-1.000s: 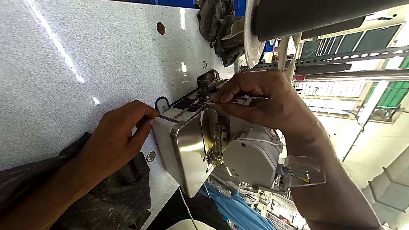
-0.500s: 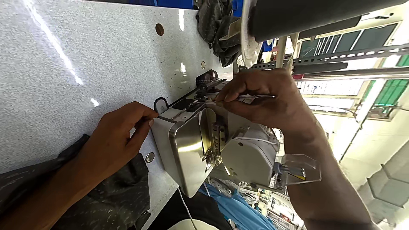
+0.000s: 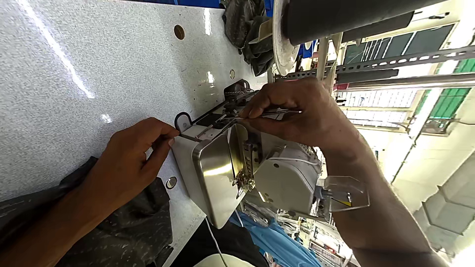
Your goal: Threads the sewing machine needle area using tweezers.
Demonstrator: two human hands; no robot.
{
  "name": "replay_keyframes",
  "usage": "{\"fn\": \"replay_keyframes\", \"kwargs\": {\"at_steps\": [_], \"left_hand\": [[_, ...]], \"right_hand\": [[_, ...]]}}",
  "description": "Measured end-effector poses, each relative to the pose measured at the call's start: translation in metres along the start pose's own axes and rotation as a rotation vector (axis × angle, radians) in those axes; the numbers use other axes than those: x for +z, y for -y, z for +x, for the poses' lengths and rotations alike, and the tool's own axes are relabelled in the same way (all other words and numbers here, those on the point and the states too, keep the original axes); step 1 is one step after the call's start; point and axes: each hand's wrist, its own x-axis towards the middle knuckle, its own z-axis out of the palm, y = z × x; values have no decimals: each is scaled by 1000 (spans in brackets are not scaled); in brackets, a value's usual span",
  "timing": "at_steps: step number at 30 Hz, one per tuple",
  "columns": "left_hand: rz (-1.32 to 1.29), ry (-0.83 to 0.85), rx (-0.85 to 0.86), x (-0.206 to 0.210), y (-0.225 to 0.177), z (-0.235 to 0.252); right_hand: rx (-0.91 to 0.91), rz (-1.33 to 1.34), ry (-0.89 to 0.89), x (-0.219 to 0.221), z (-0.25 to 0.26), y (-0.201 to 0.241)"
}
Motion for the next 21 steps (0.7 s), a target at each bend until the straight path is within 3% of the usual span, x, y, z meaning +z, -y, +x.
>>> {"fn": "replay_keyframes", "kwargs": {"at_steps": [21], "left_hand": [[-8,-12,0,1,-1,0]], "right_hand": [[-45,-12,1,1,1,1]]}}
